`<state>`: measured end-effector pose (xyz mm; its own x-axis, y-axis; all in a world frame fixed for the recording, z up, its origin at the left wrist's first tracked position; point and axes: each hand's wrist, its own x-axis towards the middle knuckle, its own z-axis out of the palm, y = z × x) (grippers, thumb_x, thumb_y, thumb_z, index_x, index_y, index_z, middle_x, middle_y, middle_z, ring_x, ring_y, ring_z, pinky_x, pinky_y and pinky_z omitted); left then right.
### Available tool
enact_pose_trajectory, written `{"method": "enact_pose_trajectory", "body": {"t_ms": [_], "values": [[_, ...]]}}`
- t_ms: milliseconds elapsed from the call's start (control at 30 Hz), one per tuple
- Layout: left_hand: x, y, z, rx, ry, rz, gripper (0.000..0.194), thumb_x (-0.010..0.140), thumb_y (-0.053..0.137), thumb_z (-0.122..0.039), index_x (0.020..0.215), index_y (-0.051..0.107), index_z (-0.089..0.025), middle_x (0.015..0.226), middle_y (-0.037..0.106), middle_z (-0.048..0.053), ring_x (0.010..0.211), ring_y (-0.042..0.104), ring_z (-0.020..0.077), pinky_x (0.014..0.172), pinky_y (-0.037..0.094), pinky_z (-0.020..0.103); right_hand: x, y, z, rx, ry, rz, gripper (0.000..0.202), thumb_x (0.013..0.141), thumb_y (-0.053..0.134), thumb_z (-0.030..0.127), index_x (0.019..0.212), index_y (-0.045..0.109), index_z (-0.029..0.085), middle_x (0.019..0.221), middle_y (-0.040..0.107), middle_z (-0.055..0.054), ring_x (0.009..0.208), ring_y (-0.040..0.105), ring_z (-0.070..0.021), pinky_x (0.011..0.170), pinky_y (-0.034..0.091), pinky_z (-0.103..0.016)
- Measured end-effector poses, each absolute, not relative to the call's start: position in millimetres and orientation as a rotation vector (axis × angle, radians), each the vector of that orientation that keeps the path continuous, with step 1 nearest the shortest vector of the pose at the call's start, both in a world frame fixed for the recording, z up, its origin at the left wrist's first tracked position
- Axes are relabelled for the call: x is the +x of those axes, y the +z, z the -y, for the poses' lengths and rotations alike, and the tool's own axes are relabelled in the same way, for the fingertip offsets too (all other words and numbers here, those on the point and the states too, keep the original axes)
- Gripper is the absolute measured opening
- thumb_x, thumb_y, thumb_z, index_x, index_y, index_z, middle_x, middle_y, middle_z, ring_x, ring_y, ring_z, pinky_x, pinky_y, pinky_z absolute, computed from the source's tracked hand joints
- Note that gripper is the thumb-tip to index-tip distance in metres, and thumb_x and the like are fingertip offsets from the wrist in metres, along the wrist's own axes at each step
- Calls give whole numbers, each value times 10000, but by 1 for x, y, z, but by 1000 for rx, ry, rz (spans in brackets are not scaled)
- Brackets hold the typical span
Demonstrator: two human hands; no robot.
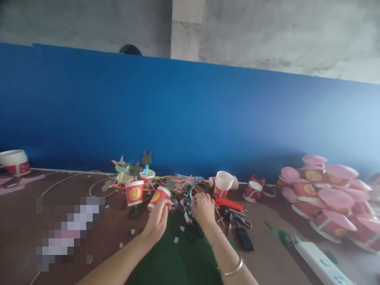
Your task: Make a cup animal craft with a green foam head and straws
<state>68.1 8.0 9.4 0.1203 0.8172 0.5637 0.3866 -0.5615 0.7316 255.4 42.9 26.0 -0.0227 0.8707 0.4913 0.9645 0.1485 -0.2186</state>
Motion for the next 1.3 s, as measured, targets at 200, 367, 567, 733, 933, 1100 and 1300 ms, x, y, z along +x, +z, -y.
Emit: {"method": "enact_pose_trajectory", "body": {"t_ms": [200, 367, 567, 733, 933, 1100, 1300], "values": [[67, 7, -11, 2086, 1435, -1100, 345, 903, 364, -179, 1242, 431, -172, 1218, 559, 137, 1146, 520, 231, 959, 425, 399, 225, 35, -26, -1308, -127, 1965, 101, 848, 414, 180, 820, 511, 180, 620, 593, -11, 621, 562, -181, 638, 379, -273], [66, 4, -11, 2193, 1375, -993, 477, 898, 368, -163, 1371, 303, -186, 1332, 479, 146, 1223, 461, 232, 992, 410, 438, 210, 36, -13, -1187, -127, 2024, 103, 851, 402, 149, 858, 496, 189, 682, 630, -21, 626, 577, -180, 638, 392, -272], [65, 10, -8, 2172, 1403, -1018, 364, 891, 388, -158, 1249, 449, -180, 1191, 582, 127, 1112, 546, 218, 931, 458, 403, 211, 33, -14, -1204, -128, 2034, 106, 861, 396, 152, 864, 495, 191, 669, 637, -15, 592, 571, -179, 651, 393, -289], [66, 13, -8, 2074, 1442, -1118, 182, 875, 447, -211, 1021, 550, -177, 966, 648, 95, 884, 625, 206, 767, 510, 335, 212, 32, -14, -1186, -134, 2068, 92, 865, 407, 156, 878, 493, 186, 661, 626, -14, 605, 569, -183, 667, 383, -296], [66, 13, -8, 2004, 1470, -1195, 111, 876, 450, -249, 860, 540, -186, 822, 622, 52, 767, 600, 190, 688, 477, 311, 210, 34, -11, -1071, -93, 2106, 134, 862, 375, 117, 910, 484, 179, 722, 623, -19, 652, 583, -169, 710, 378, -300], [65, 15, -8, 1980, 1474, -1199, 115, 880, 438, -241, 836, 530, -187, 801, 609, 44, 745, 583, 182, 683, 457, 304, 210, 37, -9, -1043, -64, 2116, 165, 881, 339, 112, 896, 489, 179, 713, 612, -24, 642, 564, -162, 705, 366, -303], [64, 16, -6, 1997, 1486, -1192, 93, 877, 436, -218, 842, 517, -190, 812, 602, 40, 757, 576, 177, 693, 447, 294, 208, 40, -6, -1043, -29, 2084, 146, 851, 387, 120, 817, 515, 183, 698, 599, -25, 648, 537, -164, 701, 365, -300]]}}
